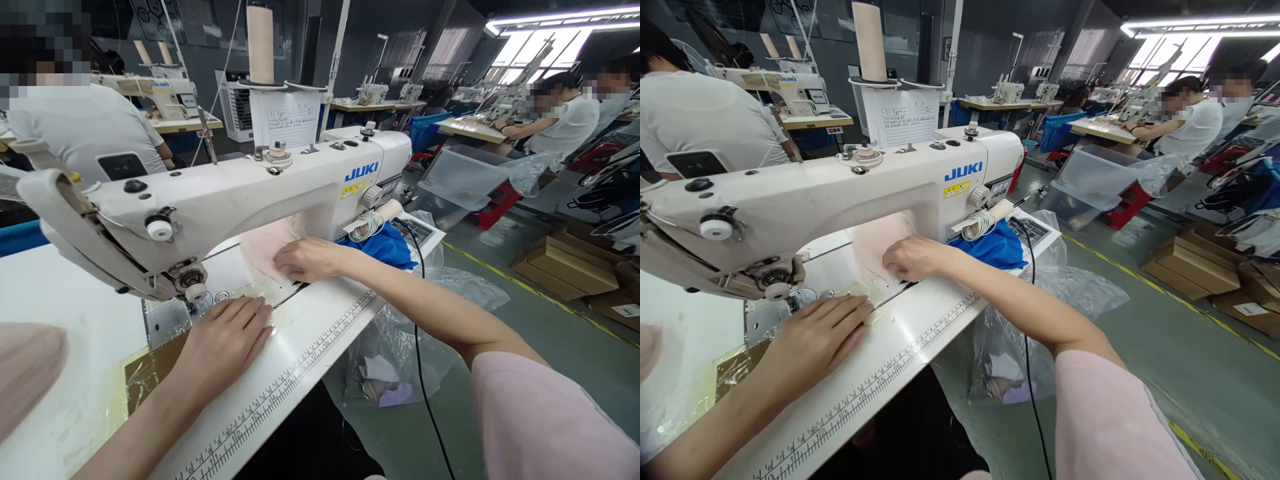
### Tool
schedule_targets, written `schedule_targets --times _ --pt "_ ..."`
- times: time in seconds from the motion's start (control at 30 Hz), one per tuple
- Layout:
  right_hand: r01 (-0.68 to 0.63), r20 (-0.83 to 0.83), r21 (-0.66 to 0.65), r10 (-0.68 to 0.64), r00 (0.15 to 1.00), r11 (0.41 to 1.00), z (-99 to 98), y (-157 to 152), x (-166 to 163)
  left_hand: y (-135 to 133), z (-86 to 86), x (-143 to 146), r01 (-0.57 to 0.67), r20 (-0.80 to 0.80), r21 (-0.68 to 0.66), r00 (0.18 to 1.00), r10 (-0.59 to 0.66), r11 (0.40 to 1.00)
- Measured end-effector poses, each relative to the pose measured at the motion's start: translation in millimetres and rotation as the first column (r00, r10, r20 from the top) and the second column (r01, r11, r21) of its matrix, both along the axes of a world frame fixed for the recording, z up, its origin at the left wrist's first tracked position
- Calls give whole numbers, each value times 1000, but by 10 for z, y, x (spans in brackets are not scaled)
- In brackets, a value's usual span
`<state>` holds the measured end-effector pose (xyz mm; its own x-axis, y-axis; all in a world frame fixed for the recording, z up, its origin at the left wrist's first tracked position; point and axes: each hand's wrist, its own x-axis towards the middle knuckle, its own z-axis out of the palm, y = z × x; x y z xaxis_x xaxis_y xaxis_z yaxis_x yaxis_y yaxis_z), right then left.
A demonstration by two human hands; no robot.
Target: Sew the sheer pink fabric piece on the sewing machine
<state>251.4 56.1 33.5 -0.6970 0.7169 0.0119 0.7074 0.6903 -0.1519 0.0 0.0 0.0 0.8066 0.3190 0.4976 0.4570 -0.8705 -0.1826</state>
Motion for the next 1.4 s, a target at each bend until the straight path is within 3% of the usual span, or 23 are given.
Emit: schedule_targets --times 0.23,0.43,0.53,0.63,0.73,0.83,0.93,1.07,1.1,1.17,1.23,1.3,1.4 --pt "79 -71 9 -79 994 997 -50 28 34 220 -98 187 -68 20 -151 997 72 986" --pt "389 -313 82 -347 884 918 -144 119 1 302 -97 318 -92 1 -187 996 94 978" --pt "441 -408 80 -374 833 894 -109 126 -37 410 -139 433 -121 -23 -200 993 119 972" --pt "352 -499 17 -297 814 936 10 -25 -101 542 -223 519 -156 -59 -224 987 146 962" --pt "97 -424 -190 -171 889 977 153 -365 -225 625 -295 549 -162 -89 -252 986 144 954" --pt "-94 -378 -451 -95 921 887 207 -758 -395 604 -297 523 -169 -74 -265 985 155 949" --pt "-203 -506 -582 -155 849 787 118 -1023 -552 444 -209 371 -174 -24 -275 984 174 946" --pt "-247 -662 -659 -393 639 710 -99 -1127 -730 0 -17 -96 -209 50 -329 970 238 921" --pt "-257 -684 -669 -443 580 697 -144 -1127 -784 -140 28 -228 -221 135 -428 943 304 876" --pt "-257 -728 -658 -511 456 708 -207 -1117 -918 -422 93 -453 -186 225 -654 878 423 733" --pt "-258 -766 -629 -528 367 733 -235 -1100 -1079 -676 112 -586 -74 309 -734 849 429 675" --pt "-306 -775 -627 -534 339 716 -234 -1083 -1244 -866 88 -628 -80 326 -750 818 473 656" --pt "-372 -756 -655 -563 335 658 -196 -1051 -1423 -1012 27 -617 -131 279 -821 757 590 555"
